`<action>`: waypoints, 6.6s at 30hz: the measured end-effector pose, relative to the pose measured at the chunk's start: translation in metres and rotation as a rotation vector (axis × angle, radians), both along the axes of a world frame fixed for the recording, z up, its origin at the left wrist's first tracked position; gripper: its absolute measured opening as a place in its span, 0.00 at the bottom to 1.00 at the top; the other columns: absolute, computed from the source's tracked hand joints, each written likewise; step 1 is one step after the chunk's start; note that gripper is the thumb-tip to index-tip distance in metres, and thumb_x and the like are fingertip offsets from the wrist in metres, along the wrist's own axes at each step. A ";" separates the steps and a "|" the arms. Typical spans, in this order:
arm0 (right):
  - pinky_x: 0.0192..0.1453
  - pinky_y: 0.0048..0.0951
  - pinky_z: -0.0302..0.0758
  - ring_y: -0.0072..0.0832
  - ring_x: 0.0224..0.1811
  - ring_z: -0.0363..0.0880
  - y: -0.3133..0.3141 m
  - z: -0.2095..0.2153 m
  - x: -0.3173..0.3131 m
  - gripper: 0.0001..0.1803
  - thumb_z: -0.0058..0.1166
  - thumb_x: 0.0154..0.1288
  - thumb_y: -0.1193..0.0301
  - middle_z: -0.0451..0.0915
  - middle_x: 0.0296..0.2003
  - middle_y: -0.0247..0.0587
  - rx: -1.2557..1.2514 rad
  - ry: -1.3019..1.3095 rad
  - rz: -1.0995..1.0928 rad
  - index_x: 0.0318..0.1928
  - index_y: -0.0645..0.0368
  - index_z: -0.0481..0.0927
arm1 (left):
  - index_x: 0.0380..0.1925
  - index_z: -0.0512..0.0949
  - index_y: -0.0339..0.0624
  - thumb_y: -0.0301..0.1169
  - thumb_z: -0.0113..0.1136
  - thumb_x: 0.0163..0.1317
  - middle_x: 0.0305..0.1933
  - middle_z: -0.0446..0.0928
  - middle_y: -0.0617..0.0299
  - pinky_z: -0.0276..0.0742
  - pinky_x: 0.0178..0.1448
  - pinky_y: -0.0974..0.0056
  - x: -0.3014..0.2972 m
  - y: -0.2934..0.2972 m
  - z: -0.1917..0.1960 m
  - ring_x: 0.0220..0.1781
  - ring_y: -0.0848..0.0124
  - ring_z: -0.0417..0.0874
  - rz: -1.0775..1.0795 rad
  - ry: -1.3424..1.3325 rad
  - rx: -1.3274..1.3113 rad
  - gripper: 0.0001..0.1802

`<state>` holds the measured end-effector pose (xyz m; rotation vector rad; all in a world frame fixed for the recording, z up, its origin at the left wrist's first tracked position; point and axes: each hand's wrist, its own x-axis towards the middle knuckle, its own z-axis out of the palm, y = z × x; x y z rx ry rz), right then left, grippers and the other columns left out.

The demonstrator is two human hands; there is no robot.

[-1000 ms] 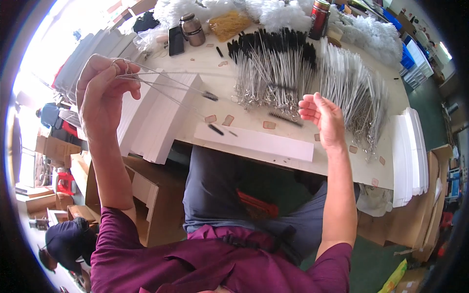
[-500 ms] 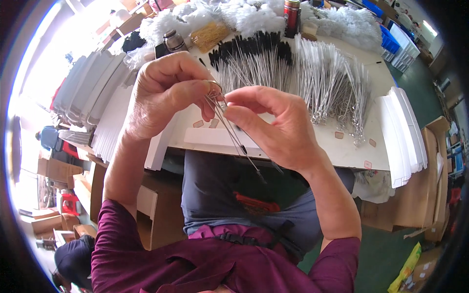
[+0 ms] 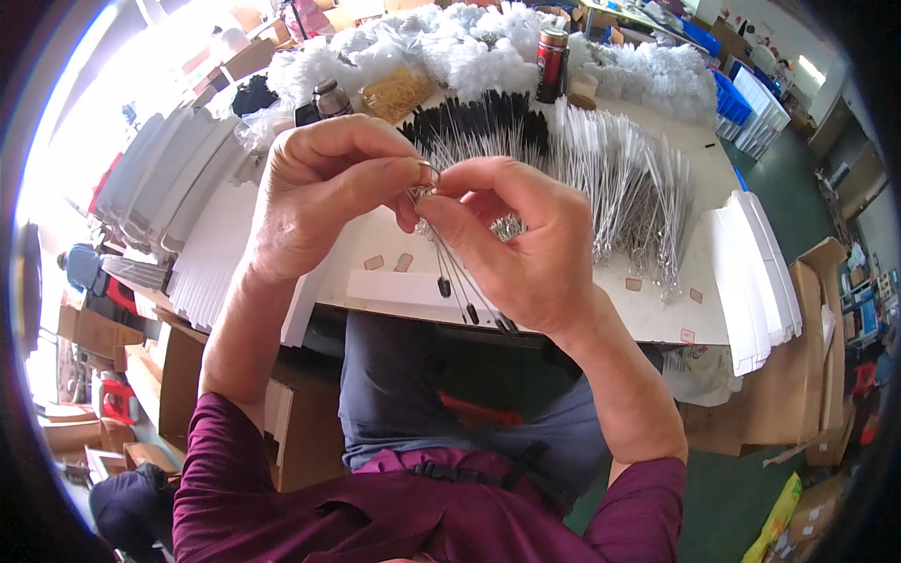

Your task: The recorder is placing bundles of wire brushes into small white cardboard boxes at a workbench.

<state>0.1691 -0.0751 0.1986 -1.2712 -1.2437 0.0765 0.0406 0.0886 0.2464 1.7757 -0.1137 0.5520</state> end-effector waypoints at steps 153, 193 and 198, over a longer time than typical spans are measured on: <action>0.40 0.34 0.77 0.25 0.32 0.81 -0.225 -0.188 0.199 0.17 0.70 0.63 0.62 0.85 0.29 0.41 -0.646 0.474 -0.857 0.36 0.67 0.86 | 0.42 0.86 0.33 0.31 0.67 0.68 0.32 0.86 0.56 0.83 0.44 0.63 0.174 -0.136 -0.177 0.36 0.72 0.87 -0.291 0.476 0.378 0.11; 0.20 0.17 0.59 0.13 0.19 0.66 -0.178 -0.149 0.174 0.20 0.50 0.79 0.61 0.88 0.39 0.51 -0.294 0.920 -0.424 0.53 0.67 0.82 | 0.38 0.79 0.33 0.33 0.58 0.74 0.32 0.84 0.51 0.86 0.36 0.62 0.218 -0.125 -0.196 0.29 0.65 0.87 -0.272 0.765 -0.492 0.12; 0.21 0.21 0.62 0.17 0.23 0.72 -0.180 -0.159 0.232 0.13 0.57 0.72 0.68 0.89 0.38 0.51 -0.291 1.041 -0.543 0.47 0.65 0.81 | 0.40 0.78 0.32 0.34 0.58 0.74 0.30 0.83 0.53 0.85 0.34 0.64 0.194 -0.113 -0.168 0.26 0.66 0.85 -0.254 0.700 -0.496 0.13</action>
